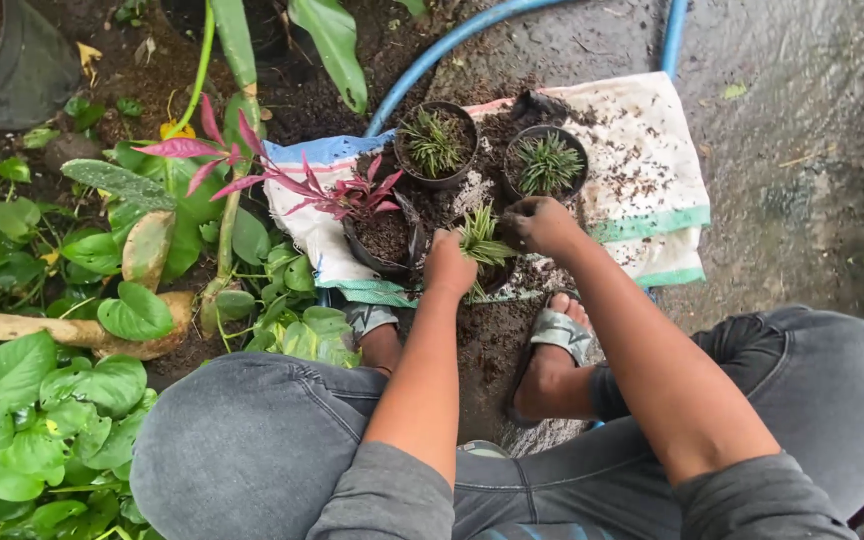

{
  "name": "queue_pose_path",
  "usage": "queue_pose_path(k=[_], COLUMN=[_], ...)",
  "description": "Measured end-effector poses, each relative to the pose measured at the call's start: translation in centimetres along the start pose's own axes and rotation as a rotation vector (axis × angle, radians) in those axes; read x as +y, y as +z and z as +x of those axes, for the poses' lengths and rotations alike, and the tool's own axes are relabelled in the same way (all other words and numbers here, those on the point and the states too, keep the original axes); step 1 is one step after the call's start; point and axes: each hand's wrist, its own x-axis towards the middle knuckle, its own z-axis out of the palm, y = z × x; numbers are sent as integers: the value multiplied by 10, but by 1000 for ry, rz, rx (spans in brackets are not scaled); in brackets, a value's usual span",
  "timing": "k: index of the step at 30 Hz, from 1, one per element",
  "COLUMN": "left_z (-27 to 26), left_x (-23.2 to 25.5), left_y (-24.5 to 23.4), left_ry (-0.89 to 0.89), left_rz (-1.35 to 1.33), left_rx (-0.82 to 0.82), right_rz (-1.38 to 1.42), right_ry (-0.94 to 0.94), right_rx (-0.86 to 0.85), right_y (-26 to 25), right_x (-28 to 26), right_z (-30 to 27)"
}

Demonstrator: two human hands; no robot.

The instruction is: Repotting several small decorative plants into plastic pots with soil.

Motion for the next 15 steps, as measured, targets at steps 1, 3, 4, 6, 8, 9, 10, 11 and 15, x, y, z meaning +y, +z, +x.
queue_pose_path(k=[1,3,4,6,8,9,10,11,15], left_z=[3,10,4,-10,1,6,-2,-9,-2], left_x=[-4,-11,-4,10,-3,-10,-1,8,9], left_y=[0,-1,-9,-25,-18,-14,-21,-28,-30], left_ry=[5,21,22,55,37,18,16,-9,-76], left_rz=[7,-71,-69,-160,-209,-260,-258,-269,-302], left_rx=[-6,-17,-16,-52,-71,-90,-94,-85,-16], right_rz=[8,-11,-9,83,-39,-163,-161,-227,-370], right_ry=[6,10,9,-49,-72,-93,-89,-58,29], right_rx=[5,-58,-57,-24,19,61,60,85,157], right_y=[0,2,-1,-6,2,6,5,4,17], right_x=[3,7,-1,-16,1,10,12,14,93], right_z=[1,6,1,-9,6,13,10,6,48])
